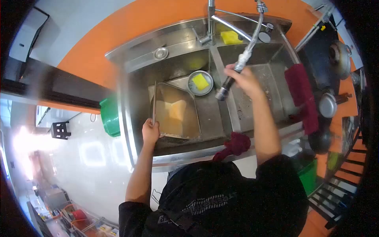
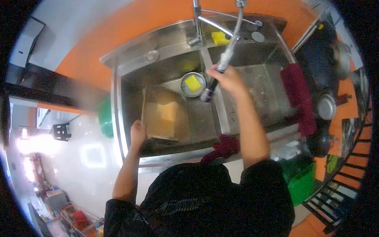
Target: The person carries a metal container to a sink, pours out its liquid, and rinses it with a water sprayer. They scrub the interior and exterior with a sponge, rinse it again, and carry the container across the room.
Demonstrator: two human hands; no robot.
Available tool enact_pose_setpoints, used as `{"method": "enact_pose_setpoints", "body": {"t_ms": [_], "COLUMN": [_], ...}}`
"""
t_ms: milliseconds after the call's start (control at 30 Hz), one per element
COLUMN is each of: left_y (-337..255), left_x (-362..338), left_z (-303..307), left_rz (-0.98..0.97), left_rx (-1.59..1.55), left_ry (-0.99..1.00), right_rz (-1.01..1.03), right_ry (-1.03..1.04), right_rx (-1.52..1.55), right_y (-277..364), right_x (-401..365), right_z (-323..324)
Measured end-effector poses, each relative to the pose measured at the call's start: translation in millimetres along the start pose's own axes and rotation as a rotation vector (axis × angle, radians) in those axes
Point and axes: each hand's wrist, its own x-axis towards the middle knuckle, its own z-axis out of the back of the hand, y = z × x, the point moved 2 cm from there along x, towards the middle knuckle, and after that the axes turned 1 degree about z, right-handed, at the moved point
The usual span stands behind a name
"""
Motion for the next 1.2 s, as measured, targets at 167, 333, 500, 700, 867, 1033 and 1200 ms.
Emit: {"method": "enact_pose_setpoints", "body": {"t_ms": [167, 333, 500, 700, 867, 1033, 1200], "left_y": [-27, -27, -26, -16, -3, 9, -5], "left_x": [-10, -12, -12, -10, -12, -13, -25], "left_z": [-5, -8, -6, -2, -1, -7, -4], "left_rz": [0.137, -0.134, -0.177, -0.199, -0.112, -0.143, 0.040], "left_rx": [-0.135, 0.108, 0.113, 0.135, 0.116, 0.127, 0.105], "left_ry": [0.059, -0.080, -0.083, -0.134, -0.105, -0.135, -0.133], "right_rz": [0.214, 0.318, 0.382, 0.379, 0.580, 1.084, 0.782], "right_ry": [-0.051, -0.050, -0.138, -0.297, -0.719, -0.959, -0.480], "right_rx": [0.206, 0.407, 0.309, 0.225, -0.017, -0.321, -0.488], "right_y": [7, 31, 29, -7, -12, 20, 12], "right_x": [-9, -17, -12, 7, 19, 8, 123], "right_z": [-77, -102, -99, -88, -70, -102, -146]}}
